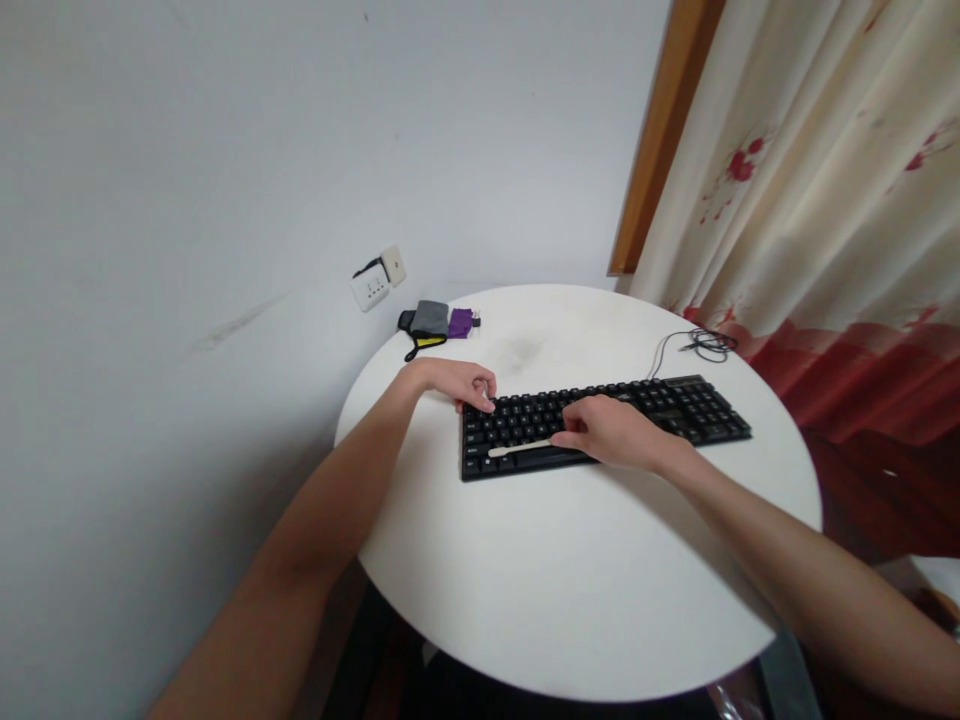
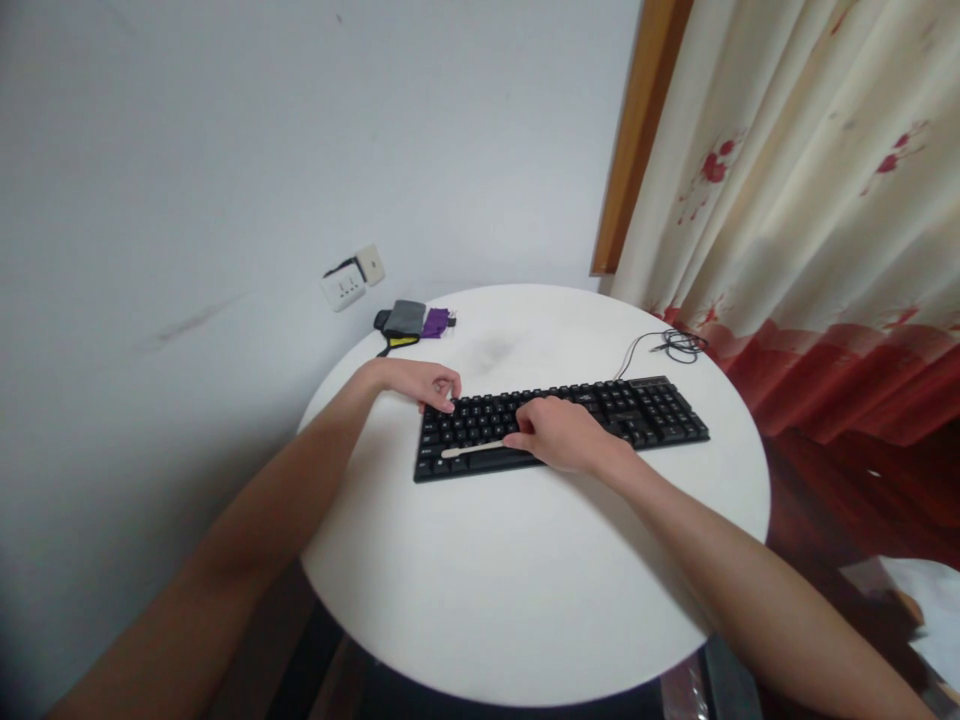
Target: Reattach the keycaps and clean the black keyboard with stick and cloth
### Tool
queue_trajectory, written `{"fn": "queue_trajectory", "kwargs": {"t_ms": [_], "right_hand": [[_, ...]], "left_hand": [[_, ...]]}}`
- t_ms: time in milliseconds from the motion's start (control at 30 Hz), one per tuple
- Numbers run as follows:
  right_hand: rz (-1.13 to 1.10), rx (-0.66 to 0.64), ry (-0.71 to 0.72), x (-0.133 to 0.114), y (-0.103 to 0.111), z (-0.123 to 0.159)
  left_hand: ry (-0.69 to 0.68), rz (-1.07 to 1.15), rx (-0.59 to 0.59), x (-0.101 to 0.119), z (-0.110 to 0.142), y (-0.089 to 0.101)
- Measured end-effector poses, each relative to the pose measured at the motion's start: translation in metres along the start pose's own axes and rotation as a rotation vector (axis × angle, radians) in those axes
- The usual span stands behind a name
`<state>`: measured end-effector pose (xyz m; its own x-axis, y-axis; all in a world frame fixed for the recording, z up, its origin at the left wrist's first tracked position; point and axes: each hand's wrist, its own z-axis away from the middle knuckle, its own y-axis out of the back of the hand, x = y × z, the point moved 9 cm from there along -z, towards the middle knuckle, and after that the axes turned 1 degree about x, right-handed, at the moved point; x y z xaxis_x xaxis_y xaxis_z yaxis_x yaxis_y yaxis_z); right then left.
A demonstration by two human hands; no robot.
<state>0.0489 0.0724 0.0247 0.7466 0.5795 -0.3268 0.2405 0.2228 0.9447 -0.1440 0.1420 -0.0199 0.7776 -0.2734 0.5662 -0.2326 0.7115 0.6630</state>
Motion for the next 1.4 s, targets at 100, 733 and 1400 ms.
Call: {"fn": "queue_trajectory", "kwargs": {"t_ms": [100, 733, 1400], "right_hand": [[-0.024, -0.016, -0.010, 0.007, -0.001, -0.001], [-0.057, -0.312, -0.261, 0.123, 0.024, 0.018], [-0.175, -0.192, -0.144, 0.067, 0.005, 0.004]], "left_hand": [[0.007, -0.003, 0.004, -0.001, -0.001, 0.000], [0.006, -0.010, 0.002, 0.000, 0.001, 0.000], [0.011, 0.000, 0.004, 0.004, 0.003, 0.000]]}}
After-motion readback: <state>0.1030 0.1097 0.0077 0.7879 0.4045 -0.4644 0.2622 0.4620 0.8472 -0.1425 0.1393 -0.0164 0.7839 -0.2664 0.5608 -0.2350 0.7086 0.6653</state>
